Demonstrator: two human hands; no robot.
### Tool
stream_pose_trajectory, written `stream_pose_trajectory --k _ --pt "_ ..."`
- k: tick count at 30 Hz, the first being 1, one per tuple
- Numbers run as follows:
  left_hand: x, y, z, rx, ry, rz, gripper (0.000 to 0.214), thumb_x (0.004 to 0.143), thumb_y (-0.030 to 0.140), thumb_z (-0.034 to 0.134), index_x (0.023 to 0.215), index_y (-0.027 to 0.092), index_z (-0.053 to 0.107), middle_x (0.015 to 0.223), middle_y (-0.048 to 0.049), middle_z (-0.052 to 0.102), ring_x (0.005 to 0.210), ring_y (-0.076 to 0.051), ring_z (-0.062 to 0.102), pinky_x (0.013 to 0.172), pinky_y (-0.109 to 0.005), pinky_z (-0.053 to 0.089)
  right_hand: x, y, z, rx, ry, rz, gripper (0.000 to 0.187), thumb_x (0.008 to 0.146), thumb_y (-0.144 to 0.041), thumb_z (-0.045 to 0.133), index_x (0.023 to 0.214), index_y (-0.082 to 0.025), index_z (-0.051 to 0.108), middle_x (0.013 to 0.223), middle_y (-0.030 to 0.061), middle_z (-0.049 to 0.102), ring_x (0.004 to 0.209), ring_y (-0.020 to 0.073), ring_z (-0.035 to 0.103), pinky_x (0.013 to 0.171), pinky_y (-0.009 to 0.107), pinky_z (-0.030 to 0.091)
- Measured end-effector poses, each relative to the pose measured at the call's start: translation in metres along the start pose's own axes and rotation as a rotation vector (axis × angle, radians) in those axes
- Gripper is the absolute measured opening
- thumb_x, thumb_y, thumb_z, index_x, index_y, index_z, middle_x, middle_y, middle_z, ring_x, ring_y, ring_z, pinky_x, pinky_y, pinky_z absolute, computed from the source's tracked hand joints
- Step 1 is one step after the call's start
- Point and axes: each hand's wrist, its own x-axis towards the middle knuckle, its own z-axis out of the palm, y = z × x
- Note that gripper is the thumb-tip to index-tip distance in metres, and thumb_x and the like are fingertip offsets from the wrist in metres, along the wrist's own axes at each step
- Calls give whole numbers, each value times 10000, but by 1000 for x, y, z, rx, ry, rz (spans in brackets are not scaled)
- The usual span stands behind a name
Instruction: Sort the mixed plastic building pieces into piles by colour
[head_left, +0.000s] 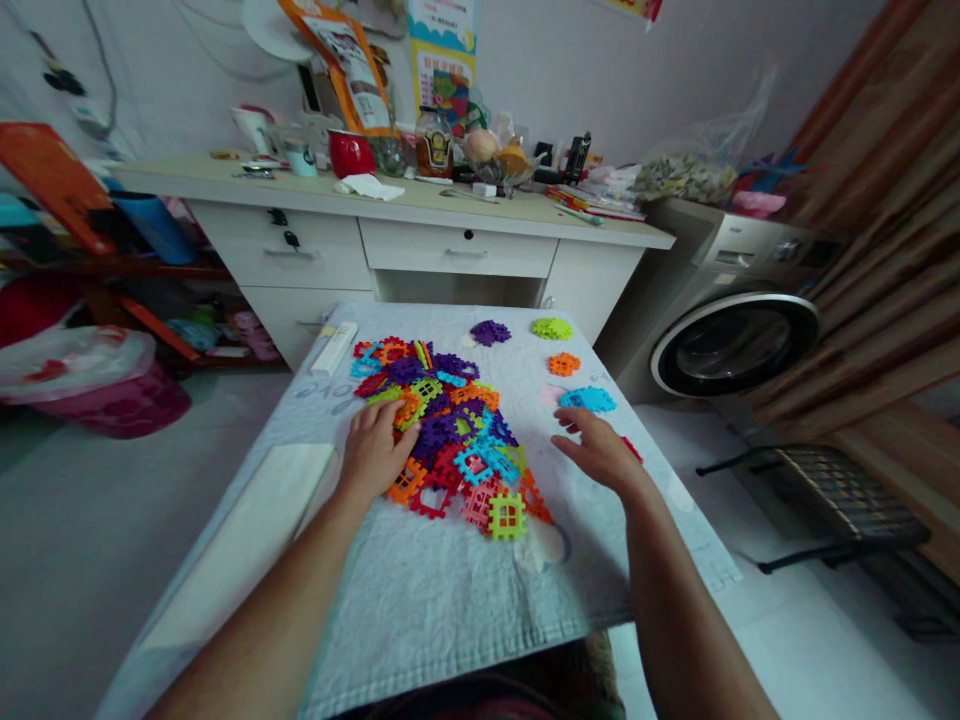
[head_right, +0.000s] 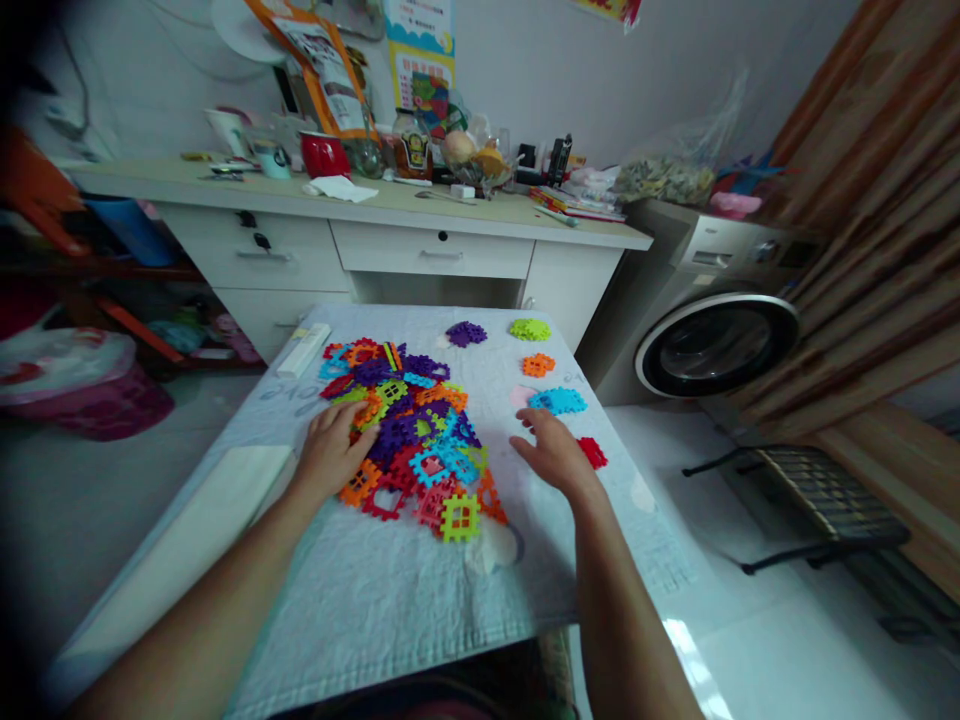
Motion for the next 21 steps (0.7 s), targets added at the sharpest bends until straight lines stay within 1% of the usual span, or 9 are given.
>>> stream_pose_trajectory --k 2,4,6,8,11,16,21 --pt "0 0 0 0 1 -2 420 906 447 461 1214 184 573 1207 -136 601 1165 -290 532 1040 -466 403 11 -24 20 2 -51 -103 313 850 -218 630 1157 -155 637 1065 115 672 952 203 639 869 332 487" --pt "0 0 0 -1 7 0 413 902 442 472 1211 187 573 1213 -134 600 1172 -288 531 1049 -463 397 19 -40 39 -18 -47 -158 329 854 -182 609 1180 -138 626 1107 129 654 1015 210 613 932 338 457" --pt "0 0 0 -1 14 2 408 900 435 477 1207 185 576 1213 -137 600 1176 -291 529 1054 -466 394 24 -46 55 -55 -33 -162 375 837 -157 610 1211 -128 611 1135 139 635 1065 223 584 973 347 427" --pt "1 1 -1 0 13 -1 404 901 430 475 1203 182 578 1208 -140 602 1172 -294 530 1049 -467 397 26 -46 65 -80 -27 -137 398 819 -159 625 1215 -129 607 1113 136 629 1065 233 570 972 351 418" --pt "1 3 -2 -3 6 -4 407 901 431 473 1203 179 580 1205 -141 601 1164 -297 531 1039 -467 405 26 -40 70 -69 -6 -95 363 815 -164 629 1177 -141 619 1047 112 629 1007 222 572 923 334 429" --pt "1 2 -1 -2 9 -1 414 905 432 464 1210 175 580 1196 -143 602 1162 -300 530 1042 -470 403 22 -35 66 12 6 -86 253 818 -138 618 1068 -157 657 984 78 644 891 183 587 831 290 440" --pt "1 1 0 -1 2 4 434 909 449 460 1207 158 582 1213 -154 594 1170 -302 525 1049 -466 400 18 -32 64 107 81 -74 238 824 -159 614 1054 -161 672 995 77 675 868 174 610 820 283 458"
